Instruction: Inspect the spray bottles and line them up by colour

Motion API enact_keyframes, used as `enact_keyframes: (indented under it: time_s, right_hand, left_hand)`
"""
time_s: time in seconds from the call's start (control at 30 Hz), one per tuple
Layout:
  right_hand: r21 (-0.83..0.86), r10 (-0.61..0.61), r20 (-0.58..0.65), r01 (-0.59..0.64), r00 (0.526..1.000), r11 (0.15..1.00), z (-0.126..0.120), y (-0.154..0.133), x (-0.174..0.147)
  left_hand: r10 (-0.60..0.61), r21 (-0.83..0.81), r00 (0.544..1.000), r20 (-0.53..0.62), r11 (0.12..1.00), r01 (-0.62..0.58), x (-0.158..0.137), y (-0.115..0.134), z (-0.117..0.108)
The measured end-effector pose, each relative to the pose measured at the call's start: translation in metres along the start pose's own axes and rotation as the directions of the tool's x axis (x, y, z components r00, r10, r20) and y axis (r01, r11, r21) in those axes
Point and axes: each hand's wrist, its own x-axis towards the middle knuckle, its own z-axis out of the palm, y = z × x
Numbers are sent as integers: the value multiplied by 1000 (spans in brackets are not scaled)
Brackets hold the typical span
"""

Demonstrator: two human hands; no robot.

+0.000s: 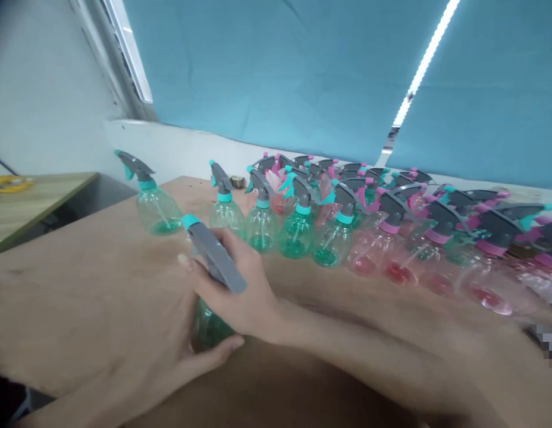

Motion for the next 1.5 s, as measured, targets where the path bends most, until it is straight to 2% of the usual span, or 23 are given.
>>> enact_keyframes:
  time_s: [0.1, 0.17, 0.23, 0.27, 0.3, 0.43, 0.53, 0.63, 0.77, 0.97, 1.17, 1.5]
  right_hand:
    - [-59, 5, 93, 1, 996, 998, 4, -3, 14]
    - [-139, 35, 232, -2, 972, 990, -2, -6, 25]
    - [-258, 25, 414, 91, 910, 962, -12, -9, 34]
    - [-316, 33, 480, 138, 877, 939, -18, -11, 38]
    - [-360, 34, 480, 162, 876, 919, -24, -13, 42]
    - [-465, -22, 255, 143, 967, 874, -44, -24, 58]
    - [-565, -119, 135, 175, 984, 807, -52, -29, 77]
    - [-706, -155, 125, 197, 980, 680, -52, -25, 100]
    - [-852, -107, 135, 171, 985, 495, -41, -11, 125]
    - [-913, -52, 148, 157, 988, 376, -20, 6, 145]
    - [-935, -11, 172, 167, 985, 314, -14, 18, 150]
    - [-916, -42, 235, 236, 971, 325, -19, 33, 153]
  left_hand:
    - [-22, 117, 990, -139, 992, 38, -4, -10, -8]
    - [-29, 227, 977, -210, 971, 77, -5, -19, -17]
    - [-56, 223, 993, -101, 972, 78, -2, -30, -28]
    - [-76, 176, 991, -114, 980, 95, 1, -37, -34]
    - [-98, 131, 992, -79, 986, 108, 3, -43, -40]
    - [-90, 129, 977, -194, 985, 117, 16, -71, -57]
    - [-149, 134, 956, -254, 973, 187, 25, -94, -64]
    - [-138, 145, 958, -251, 973, 178, 33, -115, -68]
    - [-82, 179, 956, -282, 974, 136, 46, -133, -68]
    - [-34, 311, 958, -286, 942, 127, 70, -141, -68]
    - [22, 433, 965, -260, 897, 96, 88, -146, -68]
    - [74, 517, 970, -231, 854, 58, 108, -159, -66]
